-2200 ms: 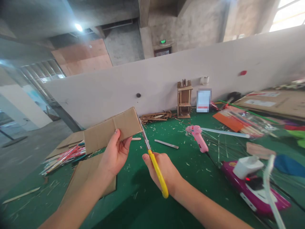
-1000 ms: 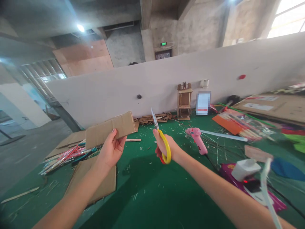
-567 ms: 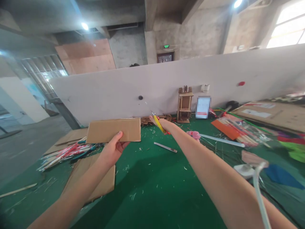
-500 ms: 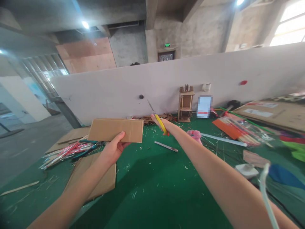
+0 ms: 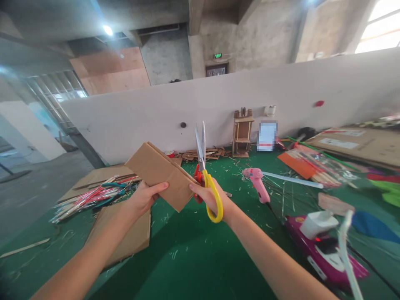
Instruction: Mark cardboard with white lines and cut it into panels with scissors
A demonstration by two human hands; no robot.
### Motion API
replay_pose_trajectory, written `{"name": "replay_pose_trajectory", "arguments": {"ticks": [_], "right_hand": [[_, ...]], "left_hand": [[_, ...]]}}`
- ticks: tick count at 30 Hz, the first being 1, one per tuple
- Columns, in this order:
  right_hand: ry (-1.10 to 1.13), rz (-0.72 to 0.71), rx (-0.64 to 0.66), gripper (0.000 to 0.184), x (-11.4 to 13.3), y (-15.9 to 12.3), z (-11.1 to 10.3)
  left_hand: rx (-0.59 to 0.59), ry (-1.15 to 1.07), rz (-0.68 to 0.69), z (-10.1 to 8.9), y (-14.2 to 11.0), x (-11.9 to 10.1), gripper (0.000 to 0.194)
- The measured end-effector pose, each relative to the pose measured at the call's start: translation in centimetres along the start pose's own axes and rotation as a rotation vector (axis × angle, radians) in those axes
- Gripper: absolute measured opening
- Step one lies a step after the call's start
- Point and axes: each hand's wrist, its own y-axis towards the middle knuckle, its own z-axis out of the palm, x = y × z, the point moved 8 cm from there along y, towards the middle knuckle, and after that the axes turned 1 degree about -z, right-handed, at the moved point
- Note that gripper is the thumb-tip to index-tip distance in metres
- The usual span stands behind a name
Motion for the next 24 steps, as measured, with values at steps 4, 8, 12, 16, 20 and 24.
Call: {"name": "replay_pose_trajectory", "arguments": {"ticks": [4,8,12,16,20,24], "right_hand": [[-0.103,-0.116,-0.058,0.024,0.2,-0.4,0.0],[-0.183,-0.16,-0.15,0.021,0.0,-0.6,-0.1],[-0.196,-0.166,-0.192,0.021,-1.0,-0.6,0.2],[-0.248,-0.193,-0.175,0.02,-1.2,-0.7,0.6],[-0.376,-0.081,-0.088,0.031,-0.8,-0.8,-0.1],[-0.684,0.012,0.015,0.045,0.0,-1.2,-1.9]], "left_hand": [[-0.027,-0.079,-0.052,0.7,0.0,1.1,0.046],[-0.126,-0.262,-0.108,2.3,-0.8,1.9,0.036],[-0.257,-0.386,-0.068,3.1,-1.9,2.0,0.033],[-0.288,-0.324,0.035,3.2,-2.3,1.2,0.036],[-0.302,-0.31,0.147,2.2,-1.8,-0.6,0.036],[-0.397,-0.319,0.259,-0.7,-0.8,-3.0,0.031]]}}
